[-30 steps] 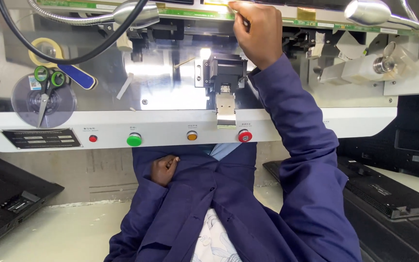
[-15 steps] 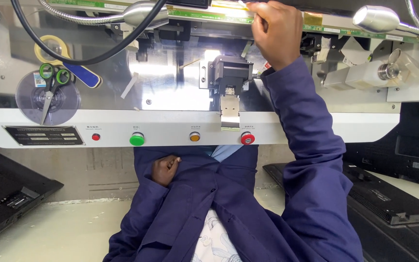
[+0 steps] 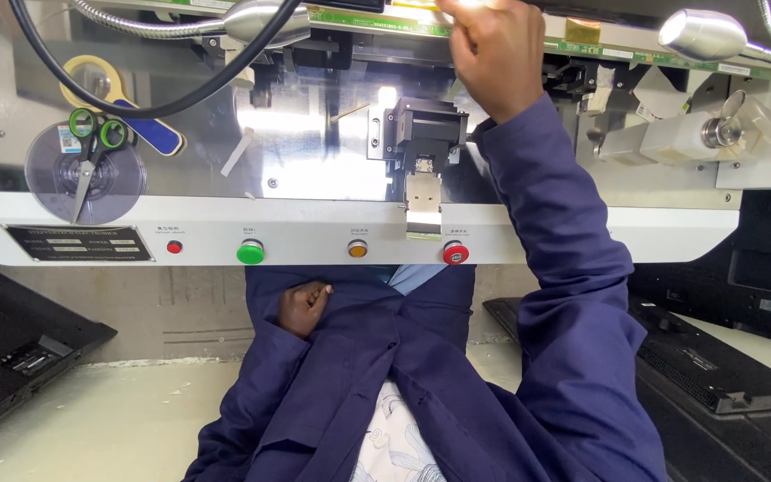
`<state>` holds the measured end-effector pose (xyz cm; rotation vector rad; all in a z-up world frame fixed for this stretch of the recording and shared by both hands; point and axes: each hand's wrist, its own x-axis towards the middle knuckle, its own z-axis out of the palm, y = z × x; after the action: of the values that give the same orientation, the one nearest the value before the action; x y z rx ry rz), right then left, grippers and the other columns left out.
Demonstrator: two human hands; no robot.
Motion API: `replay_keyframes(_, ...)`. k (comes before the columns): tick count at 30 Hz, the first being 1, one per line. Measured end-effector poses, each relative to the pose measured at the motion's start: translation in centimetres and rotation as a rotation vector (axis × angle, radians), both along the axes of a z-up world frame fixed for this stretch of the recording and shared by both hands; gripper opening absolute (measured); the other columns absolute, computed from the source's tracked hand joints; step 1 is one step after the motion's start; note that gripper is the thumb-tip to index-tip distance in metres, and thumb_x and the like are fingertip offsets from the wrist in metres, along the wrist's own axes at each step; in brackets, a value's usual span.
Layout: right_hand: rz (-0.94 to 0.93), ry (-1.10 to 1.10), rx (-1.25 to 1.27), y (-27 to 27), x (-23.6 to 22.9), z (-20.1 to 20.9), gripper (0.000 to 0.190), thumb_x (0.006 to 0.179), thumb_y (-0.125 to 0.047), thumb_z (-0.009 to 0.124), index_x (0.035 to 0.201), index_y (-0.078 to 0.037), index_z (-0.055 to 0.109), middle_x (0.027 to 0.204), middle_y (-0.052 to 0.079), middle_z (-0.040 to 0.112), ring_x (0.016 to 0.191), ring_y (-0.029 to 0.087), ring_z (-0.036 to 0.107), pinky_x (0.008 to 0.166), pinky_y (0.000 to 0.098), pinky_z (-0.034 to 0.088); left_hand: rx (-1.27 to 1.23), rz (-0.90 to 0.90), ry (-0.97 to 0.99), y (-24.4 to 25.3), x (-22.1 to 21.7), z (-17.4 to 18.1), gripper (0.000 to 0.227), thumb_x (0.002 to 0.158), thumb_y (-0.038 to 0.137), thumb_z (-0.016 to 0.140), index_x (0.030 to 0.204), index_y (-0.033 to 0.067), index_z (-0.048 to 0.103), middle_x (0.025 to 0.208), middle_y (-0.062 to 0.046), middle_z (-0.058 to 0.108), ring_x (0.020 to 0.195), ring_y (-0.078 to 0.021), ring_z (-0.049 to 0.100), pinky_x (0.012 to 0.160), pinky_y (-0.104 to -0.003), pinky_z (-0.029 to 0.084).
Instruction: Operating a specialized repair machine by using control buttons and manually adjusting mechanical components.
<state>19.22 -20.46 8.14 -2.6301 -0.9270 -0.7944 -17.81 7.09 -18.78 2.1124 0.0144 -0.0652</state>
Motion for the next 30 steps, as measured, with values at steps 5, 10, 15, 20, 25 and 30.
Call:
replay_keyframes(5, 0.023, 0.024, 0.036, 0.0, -0.4, 1.1, 0.027, 0.085, -0.002, 0.061, 0.101, -0.01, 0.08, 0.073, 0.005, 0.068, 0.059, 0.025, 0.059, 0.047, 0.0372, 0.033, 0.012, -0.007, -0.006, 0.1, 0.1, -0.1, 0.026, 0.094, 0.025, 0.062, 0.074, 0.0099, 0.069, 0.056, 0.002, 0.059, 0.049, -0.0108, 0.051, 0.047, -0.032, 0.038)
replay_keyframes(10, 0.092, 0.072, 0.171, 0.0, -1.1, 1.3, 0.025, 0.086, 0.004, 0.058, 0.103, 0.001, 0.076, 0.08, 0.01, 0.07, 0.063, 0.024, 0.06, 0.054, 0.0342, 0.041, 0.019, -0.002, 0.017, -0.1, 0.0, -0.1, 0.027, 0.093, 0.025, 0.063, 0.072, 0.0106, 0.069, 0.053, 0.003, 0.054, 0.048, -0.0103, 0.048, 0.047, -0.033, 0.036)
replay_keyframes(15, 0.055, 0.06, 0.079, 1.1, -0.8, 1.1, 0.026, 0.089, -0.002, 0.058, 0.106, -0.005, 0.077, 0.085, 0.007, 0.076, 0.063, 0.025, 0.063, 0.05, 0.0344, 0.04, 0.004, -0.004, 0.01, 0.1, 0.3, 0.2, 0.022, 0.093, 0.024, 0.064, 0.076, 0.0108, 0.071, 0.054, 0.003, 0.056, 0.048, -0.0103, 0.049, 0.046, -0.032, 0.037)
replay_keyframes(20, 0.022, 0.009, 0.032, 0.4, -1.2, 1.4, 0.025, 0.086, -0.003, 0.059, 0.1, -0.006, 0.08, 0.078, 0.004, 0.075, 0.053, 0.018, 0.058, 0.045, 0.0312, 0.033, -0.006, -0.007, -0.004, -0.1, 0.4, 0.8, 0.029, 0.094, 0.022, 0.063, 0.067, 0.0104, 0.062, 0.053, 0.003, 0.051, 0.049, -0.0099, 0.045, 0.047, -0.033, 0.035)
replay_keyframes(25, -0.017, 0.013, -0.053, 1.1, -0.8, 0.7, 0.021, 0.085, -0.008, 0.062, 0.098, -0.015, 0.078, 0.05, 0.003, 0.034, 0.044, 0.02, 0.034, 0.044, 0.035, 0.022, 0.0, -0.002, -0.002, 0.0, 0.3, 0.4, 0.023, 0.093, 0.022, 0.064, 0.073, 0.0105, 0.069, 0.054, 0.004, 0.054, 0.048, -0.0097, 0.048, 0.046, -0.032, 0.036)
replay_keyframes(30, -0.049, 0.023, -0.005, 0.4, -0.9, 0.8, 0.016, 0.086, -0.007, 0.06, 0.086, -0.013, 0.075, 0.055, 0.003, 0.048, 0.047, 0.021, 0.044, 0.046, 0.0357, 0.022, 0.018, -0.006, -0.008, 0.0, 0.2, 0.5, 0.027, 0.093, 0.024, 0.063, 0.07, 0.0109, 0.065, 0.053, 0.002, 0.053, 0.048, -0.0122, 0.049, 0.047, -0.034, 0.037)
